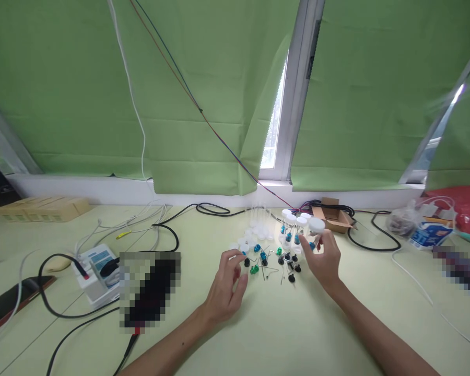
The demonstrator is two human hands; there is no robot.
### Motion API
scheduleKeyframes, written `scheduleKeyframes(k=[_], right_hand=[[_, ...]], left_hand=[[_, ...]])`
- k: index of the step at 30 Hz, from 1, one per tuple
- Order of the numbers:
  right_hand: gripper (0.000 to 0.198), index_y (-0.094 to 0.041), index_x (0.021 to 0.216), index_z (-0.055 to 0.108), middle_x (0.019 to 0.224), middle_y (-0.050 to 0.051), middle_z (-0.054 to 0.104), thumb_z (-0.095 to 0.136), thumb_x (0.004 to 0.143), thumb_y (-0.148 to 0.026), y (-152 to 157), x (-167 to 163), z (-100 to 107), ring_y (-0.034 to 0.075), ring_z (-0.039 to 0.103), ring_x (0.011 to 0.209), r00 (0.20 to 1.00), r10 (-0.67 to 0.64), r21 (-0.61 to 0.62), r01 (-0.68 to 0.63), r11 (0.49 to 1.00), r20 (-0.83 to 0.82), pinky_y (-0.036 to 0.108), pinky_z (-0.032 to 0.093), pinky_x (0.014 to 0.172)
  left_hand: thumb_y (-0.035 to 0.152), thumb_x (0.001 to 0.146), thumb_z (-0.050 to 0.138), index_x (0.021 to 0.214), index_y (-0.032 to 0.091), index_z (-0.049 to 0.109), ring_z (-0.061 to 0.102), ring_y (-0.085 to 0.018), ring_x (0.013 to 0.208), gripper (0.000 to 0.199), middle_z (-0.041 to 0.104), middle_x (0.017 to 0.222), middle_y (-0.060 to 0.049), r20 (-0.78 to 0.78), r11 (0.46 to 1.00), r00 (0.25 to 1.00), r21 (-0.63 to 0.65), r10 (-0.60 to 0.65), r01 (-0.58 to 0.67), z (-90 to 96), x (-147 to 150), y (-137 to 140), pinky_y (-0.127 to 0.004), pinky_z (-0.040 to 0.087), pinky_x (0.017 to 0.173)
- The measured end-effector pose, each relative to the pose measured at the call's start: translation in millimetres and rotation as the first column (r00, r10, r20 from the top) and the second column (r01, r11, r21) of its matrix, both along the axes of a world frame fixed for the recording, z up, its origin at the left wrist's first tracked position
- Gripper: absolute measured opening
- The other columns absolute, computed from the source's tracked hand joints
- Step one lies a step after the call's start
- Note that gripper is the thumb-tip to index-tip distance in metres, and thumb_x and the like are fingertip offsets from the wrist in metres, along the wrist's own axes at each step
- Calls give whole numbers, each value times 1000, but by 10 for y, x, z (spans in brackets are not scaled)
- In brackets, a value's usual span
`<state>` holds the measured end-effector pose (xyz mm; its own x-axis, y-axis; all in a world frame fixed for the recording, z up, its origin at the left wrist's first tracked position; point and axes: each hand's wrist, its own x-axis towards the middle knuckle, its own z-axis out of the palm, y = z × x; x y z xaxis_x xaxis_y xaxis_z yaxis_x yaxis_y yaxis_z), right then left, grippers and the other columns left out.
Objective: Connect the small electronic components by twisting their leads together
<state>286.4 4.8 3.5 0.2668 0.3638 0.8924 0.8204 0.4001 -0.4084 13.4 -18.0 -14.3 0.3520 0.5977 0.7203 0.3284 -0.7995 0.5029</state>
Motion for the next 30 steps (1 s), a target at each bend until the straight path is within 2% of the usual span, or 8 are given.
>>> scheduleKeyframes(k=[4,8,12,25,30], right_hand=[[34,-20,83,54,68,-3,49,64,83,-52,125,133,-35,13,43,55,987,-40,-156,16,988,-153,27,38,55],[41,-20,82,53,79,1,60,62,80,-60,178,198,-62,13,46,53,983,-35,-261,-13,965,-182,28,40,57],[46,-21,80,53,84,4,64,58,78,-67,203,284,-80,14,47,52,985,-7,-347,-53,936,-172,29,40,58],[57,-19,85,58,87,7,66,53,75,-75,273,389,-195,17,53,55,988,16,-489,-91,867,-155,30,41,58],[59,-19,83,57,87,8,67,55,72,-77,265,383,-182,17,54,53,987,9,-491,-87,867,-158,30,40,56]], left_hand=[[16,95,40,125,24,39,48,-12,72,32,40,120,-11,-9,1000,1000,-19,14,-14,11,5,-6,-29,46,62],[18,95,40,123,23,42,50,-13,73,29,42,118,-11,-17,999,999,-25,29,-29,17,9,-4,-29,47,63],[18,95,39,122,23,42,51,-12,73,28,43,118,-10,-49,999,999,-45,19,-21,31,15,-11,-29,47,64],[20,96,37,121,24,42,51,-14,76,25,43,118,-10,-126,997,992,-79,9,-19,38,26,-20,-31,46,68],[22,97,36,120,24,43,51,-13,75,24,44,117,-10,-148,994,989,-105,14,-30,49,40,-33,-30,46,65]])
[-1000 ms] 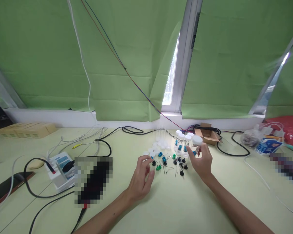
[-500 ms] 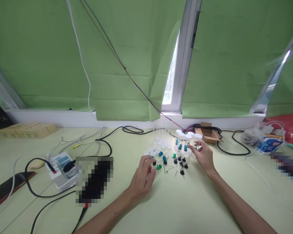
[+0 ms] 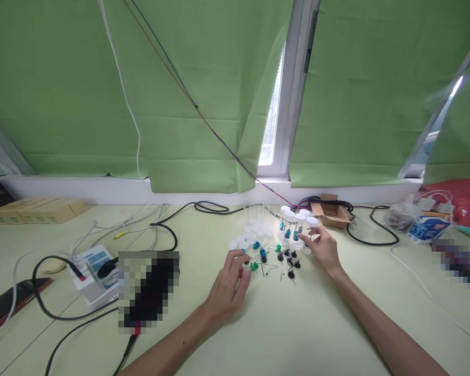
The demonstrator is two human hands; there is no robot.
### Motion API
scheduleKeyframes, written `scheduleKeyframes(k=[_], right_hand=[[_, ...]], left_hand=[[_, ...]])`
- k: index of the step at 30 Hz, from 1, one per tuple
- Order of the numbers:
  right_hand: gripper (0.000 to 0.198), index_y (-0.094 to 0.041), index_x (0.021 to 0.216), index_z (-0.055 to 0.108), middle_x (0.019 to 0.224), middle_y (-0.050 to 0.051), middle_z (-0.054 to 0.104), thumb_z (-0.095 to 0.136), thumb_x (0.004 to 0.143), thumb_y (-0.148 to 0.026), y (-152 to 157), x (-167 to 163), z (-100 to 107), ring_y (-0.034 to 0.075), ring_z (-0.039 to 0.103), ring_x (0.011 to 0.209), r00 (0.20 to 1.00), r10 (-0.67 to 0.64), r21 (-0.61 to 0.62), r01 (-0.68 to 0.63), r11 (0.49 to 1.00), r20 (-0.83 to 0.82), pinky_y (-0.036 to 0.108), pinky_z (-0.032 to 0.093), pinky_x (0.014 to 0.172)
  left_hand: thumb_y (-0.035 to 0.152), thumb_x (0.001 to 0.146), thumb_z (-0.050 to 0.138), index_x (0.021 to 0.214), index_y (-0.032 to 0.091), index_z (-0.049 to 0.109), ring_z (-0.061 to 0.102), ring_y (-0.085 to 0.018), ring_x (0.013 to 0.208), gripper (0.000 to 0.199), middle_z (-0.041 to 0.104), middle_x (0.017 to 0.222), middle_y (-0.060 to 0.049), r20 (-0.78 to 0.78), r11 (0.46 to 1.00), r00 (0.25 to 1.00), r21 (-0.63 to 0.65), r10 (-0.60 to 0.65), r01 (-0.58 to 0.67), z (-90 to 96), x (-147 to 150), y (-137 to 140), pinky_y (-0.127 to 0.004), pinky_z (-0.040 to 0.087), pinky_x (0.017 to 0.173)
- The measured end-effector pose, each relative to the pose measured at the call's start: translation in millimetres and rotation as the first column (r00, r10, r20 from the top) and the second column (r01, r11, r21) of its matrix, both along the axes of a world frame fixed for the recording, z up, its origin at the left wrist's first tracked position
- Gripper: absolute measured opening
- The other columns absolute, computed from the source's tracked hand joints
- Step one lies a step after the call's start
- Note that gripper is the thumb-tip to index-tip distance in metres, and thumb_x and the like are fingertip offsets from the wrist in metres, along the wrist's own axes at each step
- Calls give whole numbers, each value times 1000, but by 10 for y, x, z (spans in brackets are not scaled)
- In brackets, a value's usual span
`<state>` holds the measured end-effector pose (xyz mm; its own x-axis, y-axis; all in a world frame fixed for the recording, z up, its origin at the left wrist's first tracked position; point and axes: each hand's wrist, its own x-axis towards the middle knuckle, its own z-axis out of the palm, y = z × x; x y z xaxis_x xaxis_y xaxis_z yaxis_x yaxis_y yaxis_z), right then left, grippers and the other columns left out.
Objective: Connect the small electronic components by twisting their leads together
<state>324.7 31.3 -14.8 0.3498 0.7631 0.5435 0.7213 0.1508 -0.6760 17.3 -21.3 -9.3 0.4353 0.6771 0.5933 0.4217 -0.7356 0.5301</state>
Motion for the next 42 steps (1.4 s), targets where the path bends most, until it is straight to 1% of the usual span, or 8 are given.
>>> scheduleKeyframes(k=[5,13,17,20,23,27,35,42], right_hand=[[60,-19,85,57,88,8,66,53,73,-77,-18,-17,18,16,51,52,998,-55,51,54,997,25,30,40,56],[67,-16,119,51,107,13,58,64,75,-65,-85,-78,134,14,45,56,985,-166,213,171,962,-41,33,43,62],[44,-17,117,49,107,10,54,59,87,-47,-159,-175,209,10,40,51,981,-192,404,192,895,-39,31,44,62],[21,-19,104,53,103,7,56,54,91,-35,-216,-365,247,10,41,50,989,-88,463,22,886,121,28,42,56],[9,-20,96,55,91,5,58,48,93,-24,-204,-633,311,13,50,58,931,145,323,-258,910,335,26,43,56],[11,-18,96,56,90,7,58,47,91,-18,58,-935,498,21,57,83,819,308,152,-425,892,484,31,47,73],[25,-14,114,58,107,15,59,48,92,-18,987,-1170,992,28,55,103,827,264,-70,-265,962,497,39,43,88],[26,-14,118,60,111,12,64,57,93,-24,1470,-1253,1210,25,59,105,788,381,-340,-233,911,483,41,48,90]], left_hand=[[22,97,37,119,24,44,53,-14,75,23,46,117,-9,-1,1000,1000,-28,9,-9,8,10,-6,-29,47,64],[24,97,38,117,24,46,51,-14,73,22,46,116,-9,9,998,1000,-66,6,-5,9,25,-22,-29,47,63],[25,97,38,117,23,45,50,-13,71,22,46,115,-9,1,998,1000,-65,0,0,-1,29,-16,-29,47,62],[26,97,39,117,23,45,49,-13,70,21,46,115,-9,-3,997,1000,-72,8,-9,-1,34,-12,-28,46,61],[26,97,39,115,23,46,49,-12,69,19,47,114,-8,-1,996,1000,-87,25,-25,6,42,-8,-28,45,60],[27,97,40,113,23,47,49,-12,68,18,48,112,-8,9,993,999,-109,41,-39,4,51,1,-28,45,60],[28,97,40,110,23,50,50,-12,66,17,51,110,-7,-8,991,999,-127,51,-52,-5,48,-12,-28,45,60],[28,97,40,107,23,53,49,-12,62,17,53,107,-7,-14,993,999,-116,35,-36,11,45,-17,-28,45,60]])
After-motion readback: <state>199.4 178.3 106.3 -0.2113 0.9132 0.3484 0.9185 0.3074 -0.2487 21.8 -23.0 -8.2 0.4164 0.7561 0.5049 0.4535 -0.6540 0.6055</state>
